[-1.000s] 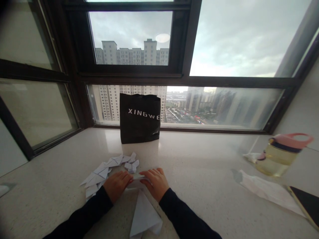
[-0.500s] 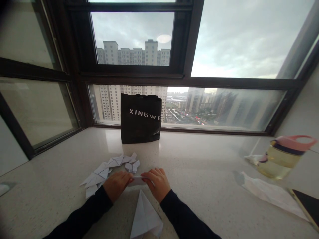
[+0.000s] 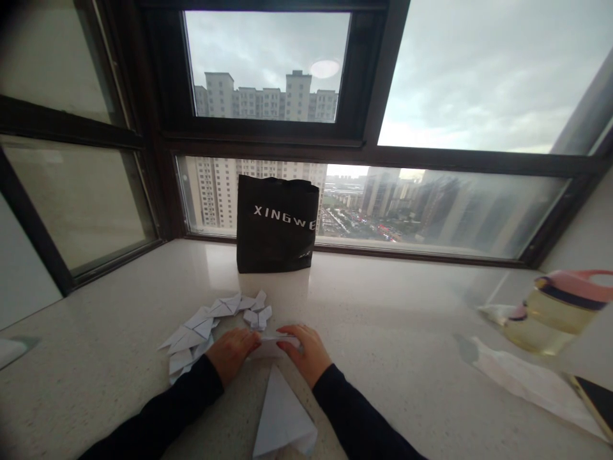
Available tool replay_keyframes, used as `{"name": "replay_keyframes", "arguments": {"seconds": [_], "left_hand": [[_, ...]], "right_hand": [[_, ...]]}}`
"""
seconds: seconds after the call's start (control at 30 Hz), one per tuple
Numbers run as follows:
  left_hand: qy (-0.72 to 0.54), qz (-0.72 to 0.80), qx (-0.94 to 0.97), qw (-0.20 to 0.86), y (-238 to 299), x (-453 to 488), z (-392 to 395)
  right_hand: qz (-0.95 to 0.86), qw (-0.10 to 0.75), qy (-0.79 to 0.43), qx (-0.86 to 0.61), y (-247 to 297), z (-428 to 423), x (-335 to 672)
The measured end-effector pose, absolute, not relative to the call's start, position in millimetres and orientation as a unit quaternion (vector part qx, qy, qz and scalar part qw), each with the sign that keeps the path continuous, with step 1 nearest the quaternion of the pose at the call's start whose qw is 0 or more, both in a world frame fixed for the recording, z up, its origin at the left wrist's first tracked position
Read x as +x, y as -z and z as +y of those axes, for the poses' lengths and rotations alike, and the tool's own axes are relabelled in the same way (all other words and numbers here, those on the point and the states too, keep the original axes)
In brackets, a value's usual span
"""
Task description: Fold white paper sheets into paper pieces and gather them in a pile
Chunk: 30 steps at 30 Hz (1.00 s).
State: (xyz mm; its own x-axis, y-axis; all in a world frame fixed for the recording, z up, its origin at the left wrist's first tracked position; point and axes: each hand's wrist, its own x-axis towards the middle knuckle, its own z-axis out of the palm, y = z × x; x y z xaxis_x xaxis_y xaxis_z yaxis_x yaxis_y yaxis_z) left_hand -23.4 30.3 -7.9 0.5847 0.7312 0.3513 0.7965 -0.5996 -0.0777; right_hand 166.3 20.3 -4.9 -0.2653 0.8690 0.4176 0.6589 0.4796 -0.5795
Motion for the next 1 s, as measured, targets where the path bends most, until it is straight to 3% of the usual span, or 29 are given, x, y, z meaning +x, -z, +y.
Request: {"name": "replay_keyframes", "arguments": {"seconds": [0.13, 0.43, 0.77, 1.0], "left_hand": [[0.141, -0.438, -0.882, 0.103, 8, -22, 30], [0.29, -0.464, -0.835, 0.058, 3, -26, 19], [0.32, -0.409, -0.854, 0.043, 23, -14, 19], [0.318, -0.404, -0.857, 0.04, 24, -13, 21]], "right_hand": [[-0.74, 0.366, -0.211, -0.524, 7, 24, 166], [-0.714, 0.26, -0.108, -0.641, 11, 60, 223], [-0.651, 0.125, -0.046, -0.748, -7, 138, 303], [-0.661, 0.134, 0.011, -0.738, -14, 137, 293]]}}
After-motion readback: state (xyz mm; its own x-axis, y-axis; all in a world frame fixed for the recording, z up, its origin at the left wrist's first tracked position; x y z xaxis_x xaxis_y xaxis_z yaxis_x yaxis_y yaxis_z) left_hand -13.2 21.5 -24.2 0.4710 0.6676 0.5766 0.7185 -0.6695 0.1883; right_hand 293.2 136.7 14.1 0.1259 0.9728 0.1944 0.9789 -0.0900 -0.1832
